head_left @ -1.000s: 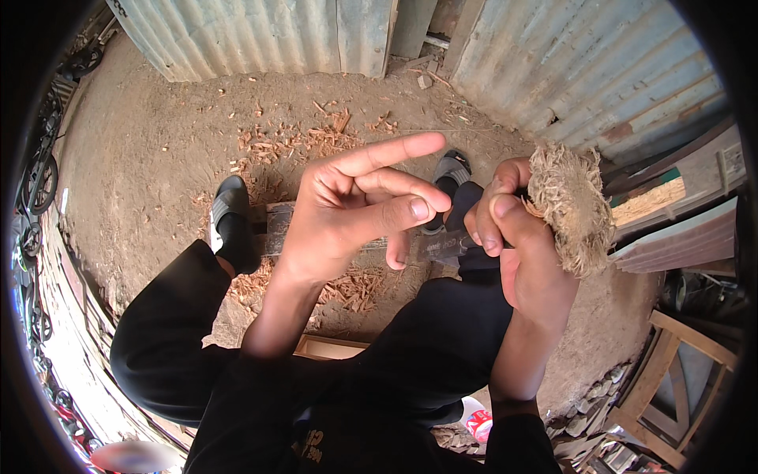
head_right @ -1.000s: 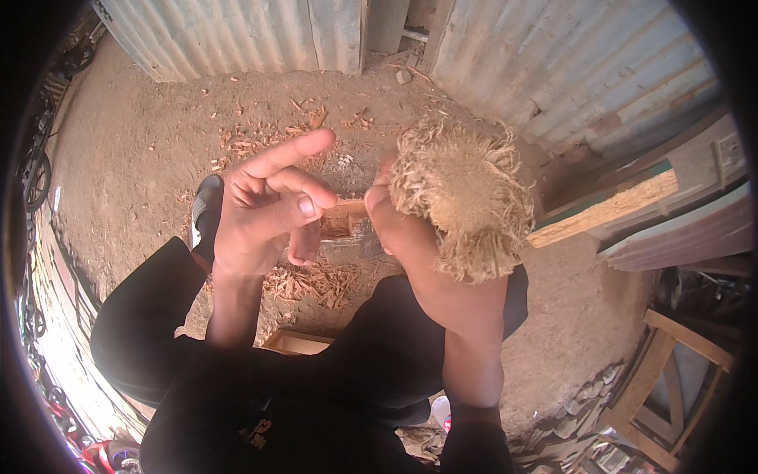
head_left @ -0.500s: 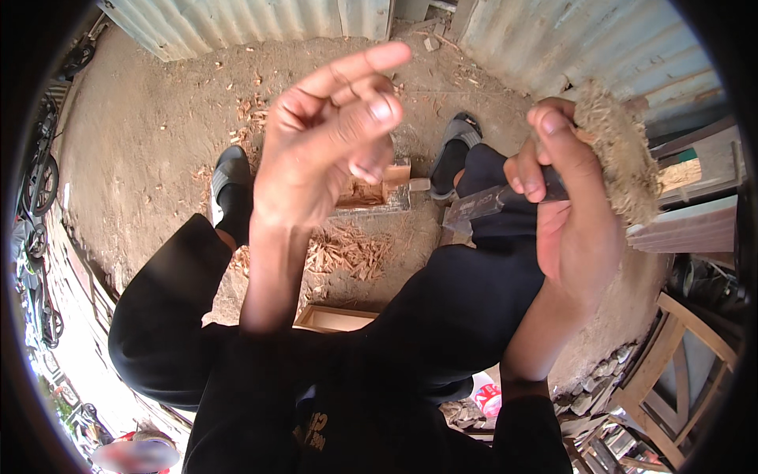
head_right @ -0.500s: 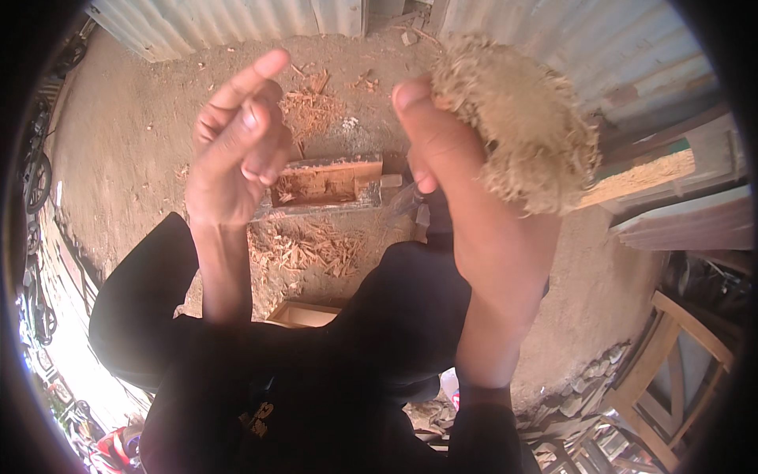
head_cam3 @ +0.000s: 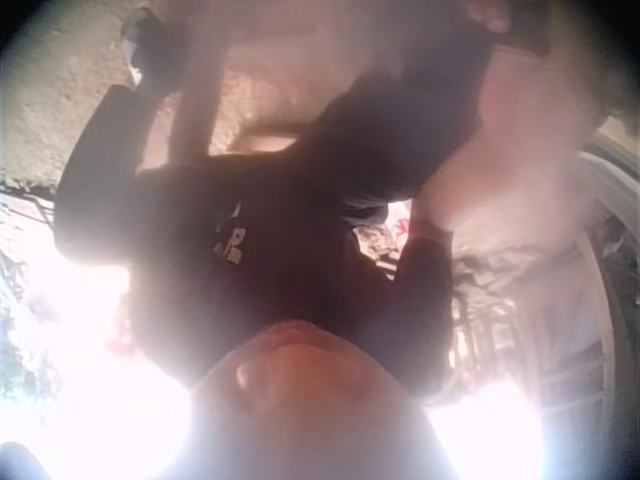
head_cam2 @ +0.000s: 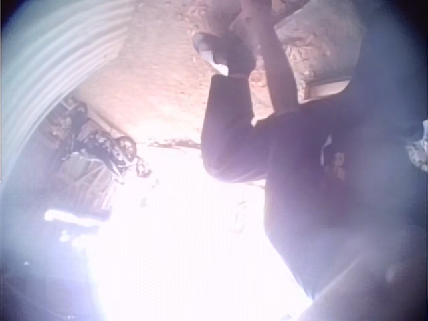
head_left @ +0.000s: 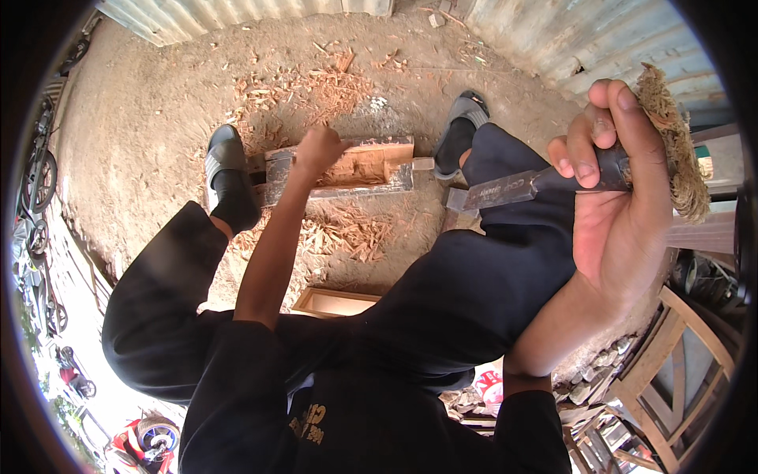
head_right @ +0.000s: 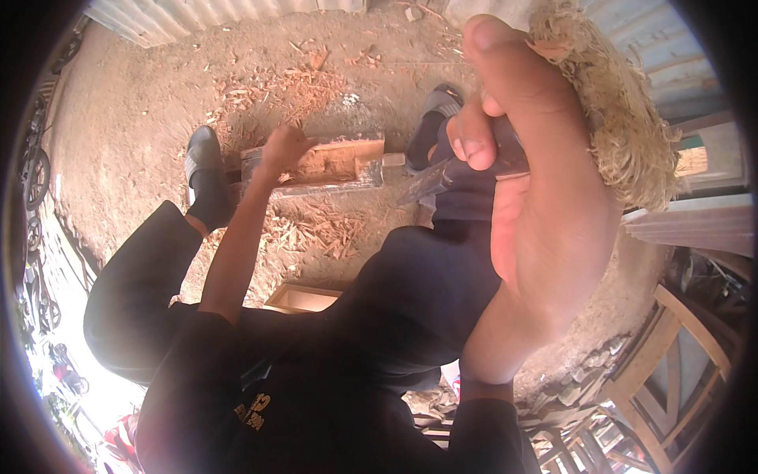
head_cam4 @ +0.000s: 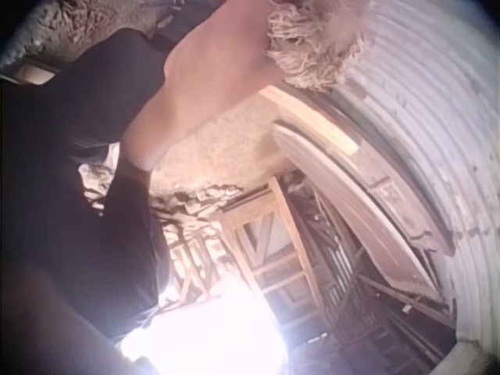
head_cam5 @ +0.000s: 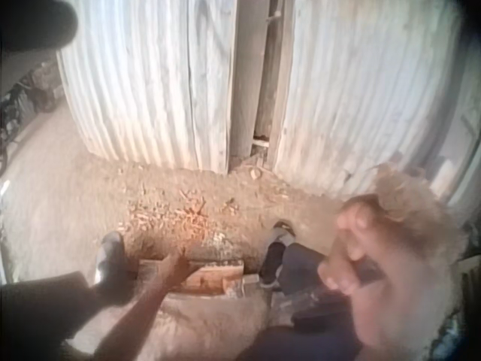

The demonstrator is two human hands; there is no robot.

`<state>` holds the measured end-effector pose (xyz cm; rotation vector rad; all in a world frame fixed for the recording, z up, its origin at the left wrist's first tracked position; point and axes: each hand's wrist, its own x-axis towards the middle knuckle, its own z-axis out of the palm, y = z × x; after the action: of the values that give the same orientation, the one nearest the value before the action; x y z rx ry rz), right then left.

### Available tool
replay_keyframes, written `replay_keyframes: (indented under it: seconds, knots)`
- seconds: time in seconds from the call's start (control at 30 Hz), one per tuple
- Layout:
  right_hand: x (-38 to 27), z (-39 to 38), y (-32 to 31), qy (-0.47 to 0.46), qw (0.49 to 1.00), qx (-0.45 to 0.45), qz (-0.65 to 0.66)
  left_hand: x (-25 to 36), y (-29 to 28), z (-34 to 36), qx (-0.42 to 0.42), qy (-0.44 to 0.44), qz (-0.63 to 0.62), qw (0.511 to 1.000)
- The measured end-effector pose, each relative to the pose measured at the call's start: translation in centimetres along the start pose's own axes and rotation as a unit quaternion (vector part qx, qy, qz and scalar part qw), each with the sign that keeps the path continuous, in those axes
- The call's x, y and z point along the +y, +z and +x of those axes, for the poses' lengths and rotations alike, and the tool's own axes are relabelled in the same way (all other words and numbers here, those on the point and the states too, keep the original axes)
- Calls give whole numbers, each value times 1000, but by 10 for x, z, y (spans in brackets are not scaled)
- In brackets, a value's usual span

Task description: The person sits cross-legged on the ground and uses a chisel and mallet to carve a small piece of wood. They repeatedly strike the chisel to remove wood shavings and shape the piece.

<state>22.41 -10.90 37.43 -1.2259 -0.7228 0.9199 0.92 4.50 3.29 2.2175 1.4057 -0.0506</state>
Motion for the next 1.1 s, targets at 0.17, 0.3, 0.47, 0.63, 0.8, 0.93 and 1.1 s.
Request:
replay_keyframes:
  seconds: [0.17, 0.3, 0.47, 0.63, 0.8, 0.93, 1.1]
  knots:
    - [1, 7, -23, -11, 998, -65, 3, 18, 54, -18, -52, -104, 73, 990]
    - [1, 9, -23, -8, 998, -70, 3, 10, 71, -17, -50, -138, 94, 985]
    - [1, 9, -20, 3, 998, -57, -13, 3, 80, -12, -103, -126, 96, 982]
    - [2, 7, -21, 1, 999, -50, -4, -2, 82, -1, -133, -133, 82, 979]
    - [1, 7, -26, 4, 998, -63, 3, -13, 83, 3, -124, -96, 63, 986]
    - [-1, 7, -28, 17, 998, -57, -5, 0, 75, 7, -141, -57, 104, 983]
    - [0, 5, -20, 30, 999, -30, -13, -10, 82, 10, -86, 58, 152, 983]
